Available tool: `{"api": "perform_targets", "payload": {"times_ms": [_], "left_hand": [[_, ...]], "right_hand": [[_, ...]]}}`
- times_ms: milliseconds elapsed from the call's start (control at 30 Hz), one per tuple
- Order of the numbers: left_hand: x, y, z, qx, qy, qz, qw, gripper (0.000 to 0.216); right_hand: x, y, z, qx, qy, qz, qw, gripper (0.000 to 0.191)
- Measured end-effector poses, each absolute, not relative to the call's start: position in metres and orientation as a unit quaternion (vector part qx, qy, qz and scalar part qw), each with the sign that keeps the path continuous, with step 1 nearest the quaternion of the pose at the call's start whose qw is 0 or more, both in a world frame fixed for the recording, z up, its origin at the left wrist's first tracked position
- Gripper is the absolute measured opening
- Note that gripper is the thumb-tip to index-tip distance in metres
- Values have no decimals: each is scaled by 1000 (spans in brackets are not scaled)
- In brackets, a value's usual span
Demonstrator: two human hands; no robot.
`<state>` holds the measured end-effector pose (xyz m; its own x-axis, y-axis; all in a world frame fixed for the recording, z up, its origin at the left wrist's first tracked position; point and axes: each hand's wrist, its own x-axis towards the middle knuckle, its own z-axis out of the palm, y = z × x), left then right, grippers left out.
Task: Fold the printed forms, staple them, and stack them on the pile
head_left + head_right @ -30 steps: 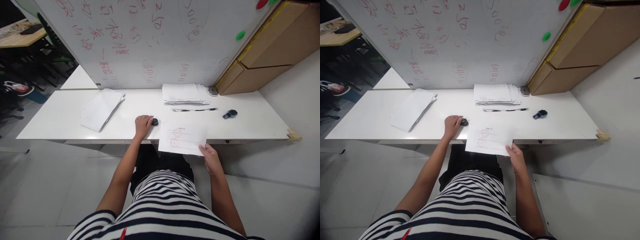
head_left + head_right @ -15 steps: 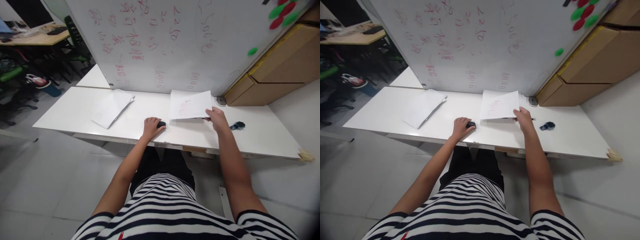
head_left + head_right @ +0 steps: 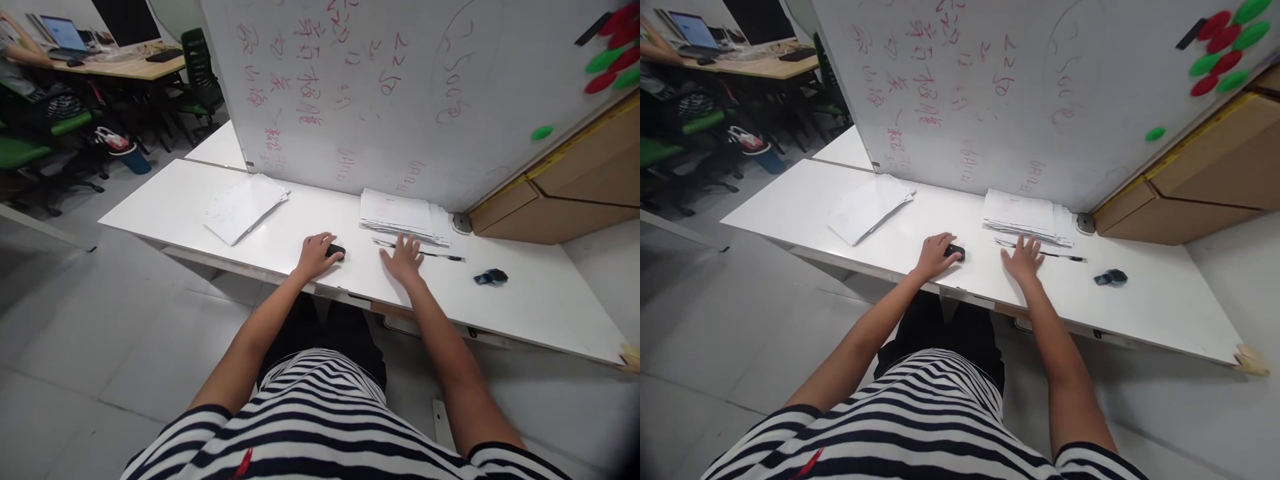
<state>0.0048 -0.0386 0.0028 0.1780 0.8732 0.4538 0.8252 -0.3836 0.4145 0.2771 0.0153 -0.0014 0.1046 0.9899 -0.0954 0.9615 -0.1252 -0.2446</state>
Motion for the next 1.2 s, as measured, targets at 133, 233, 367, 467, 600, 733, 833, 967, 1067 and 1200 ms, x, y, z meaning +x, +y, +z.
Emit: {"api": "perform_targets", "payload": {"times_ms": [133, 233, 367, 467, 600, 733, 833, 967, 1067, 1200], "left_hand": [[-45, -25, 10, 673, 622, 398, 26, 40], [-118, -11, 17, 610, 716, 339, -15, 43], [-196, -12, 14, 507, 831, 227, -42, 67], [-212, -22, 6, 508, 836, 202, -39, 59], [-206, -26, 2, 508, 831, 219, -56, 52], [-205, -25, 4, 502, 832, 223, -75, 44], [-208, -26, 4, 493, 840, 215, -75, 40], [-210, -29, 4, 495, 839, 217, -60, 38], [-208, -32, 3, 500, 835, 223, -63, 37], [-206, -35, 2, 502, 833, 222, -73, 37]], "right_hand": [[265, -8, -19, -733, -673, 98, 36, 67], [265, -9, -21, -733, -674, 87, 39, 67], [267, -7, -20, -729, -677, 84, 52, 68], [267, -8, -21, -729, -677, 80, 55, 69], [266, -9, -21, -730, -677, 79, 50, 68], [266, -9, -21, -730, -678, 78, 49, 68], [266, -9, -21, -733, -674, 78, 53, 68], [266, -9, -21, -731, -675, 80, 59, 68], [266, -9, -21, -731, -675, 80, 63, 68], [265, -8, -22, -733, -674, 75, 62, 67]]}}
